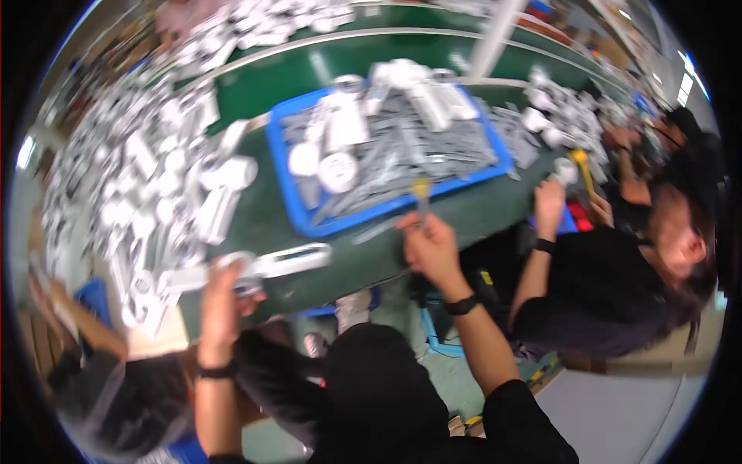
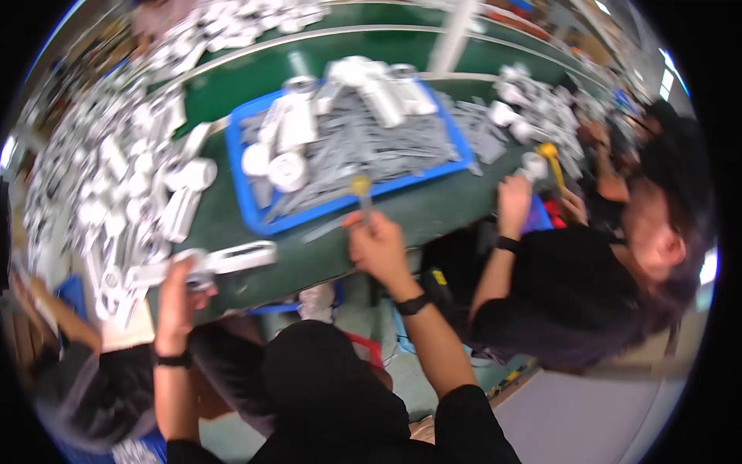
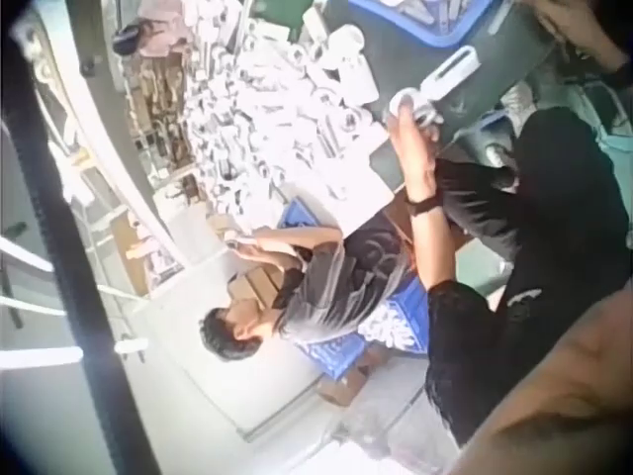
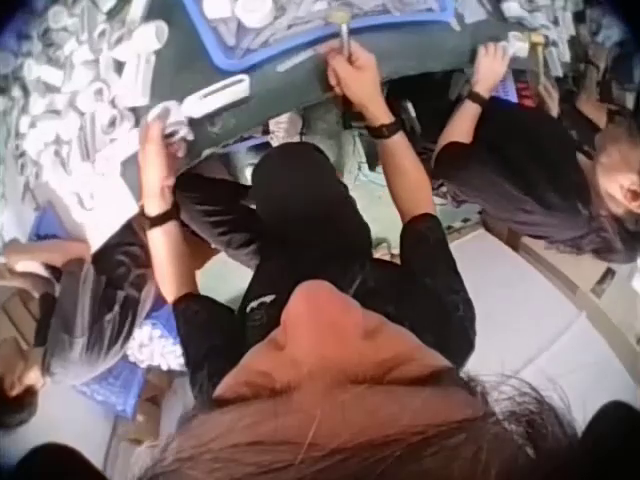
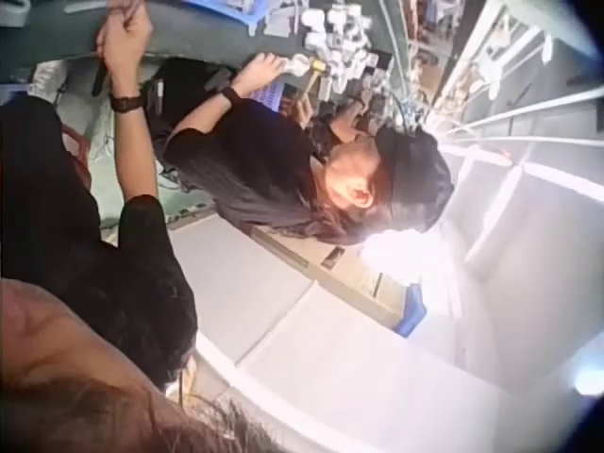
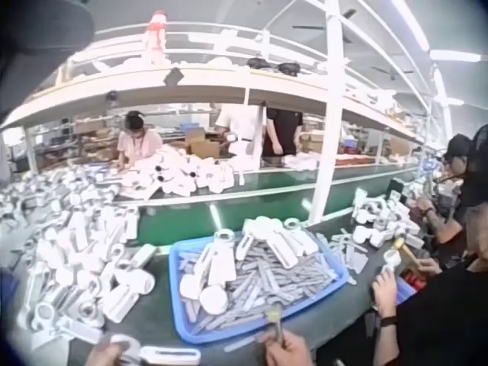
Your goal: The person assembles handheld fans by picking up a fan body and a plastic strip, fitting the strip into the body, and tapping it into place with a small hammer. They then set the assembled fan aside and repeat the process with another fan body and strip.
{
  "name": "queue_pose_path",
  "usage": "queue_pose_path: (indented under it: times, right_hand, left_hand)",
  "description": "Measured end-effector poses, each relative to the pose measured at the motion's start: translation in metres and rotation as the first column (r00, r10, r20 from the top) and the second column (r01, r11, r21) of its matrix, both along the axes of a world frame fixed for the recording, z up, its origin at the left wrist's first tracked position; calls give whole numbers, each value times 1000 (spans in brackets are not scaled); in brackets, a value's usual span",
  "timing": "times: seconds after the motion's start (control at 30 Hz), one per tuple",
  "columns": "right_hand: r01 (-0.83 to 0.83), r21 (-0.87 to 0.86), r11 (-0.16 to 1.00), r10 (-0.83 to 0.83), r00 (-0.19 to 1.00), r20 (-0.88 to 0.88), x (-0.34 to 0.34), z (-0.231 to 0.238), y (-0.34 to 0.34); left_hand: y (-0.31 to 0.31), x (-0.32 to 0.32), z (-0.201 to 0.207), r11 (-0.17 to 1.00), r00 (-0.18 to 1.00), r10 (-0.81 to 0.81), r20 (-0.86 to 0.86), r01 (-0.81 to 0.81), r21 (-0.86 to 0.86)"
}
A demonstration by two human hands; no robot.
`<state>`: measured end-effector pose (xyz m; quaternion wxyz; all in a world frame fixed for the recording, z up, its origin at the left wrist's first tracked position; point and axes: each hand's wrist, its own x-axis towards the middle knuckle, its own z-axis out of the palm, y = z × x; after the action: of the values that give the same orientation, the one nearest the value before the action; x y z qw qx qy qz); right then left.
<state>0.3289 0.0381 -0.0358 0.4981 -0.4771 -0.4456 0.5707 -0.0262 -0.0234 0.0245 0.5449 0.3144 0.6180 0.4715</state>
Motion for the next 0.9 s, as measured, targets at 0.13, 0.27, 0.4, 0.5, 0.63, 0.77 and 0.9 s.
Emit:
queue_pose_path:
  times: [0.13,0.27,0.4,0.5,0.63,0.77,0.9]
  right_hand:
    - [-34,60,998,31,998,47,6,-1,2]
    - [-50,75,996,45,997,62,-3,-3,3]
    - [-19,77,997,13,997,77,-5,1,1]
    - [-18,78,997,11,997,77,-1,2,-1]
    - [24,119,993,-23,1000,-6,8,-4,1]
    - [160,41,986,-154,980,-129,8,12,-6]
    - [90,32,995,-88,996,-34,1,27,-32]
  left_hand:
    - [2,22,-17,994,946,-71,-316,92,51]
    - [-10,19,-21,987,660,4,-751,116,108]
    - [-24,27,-26,980,480,89,-873,115,163]
    - [-26,32,-25,971,420,150,-895,105,213]
    - [-24,32,-9,782,97,452,-887,435,446]
    - [-13,62,-7,576,407,309,-860,640,509]
    - [-7,74,-22,546,444,281,-851,655,522]
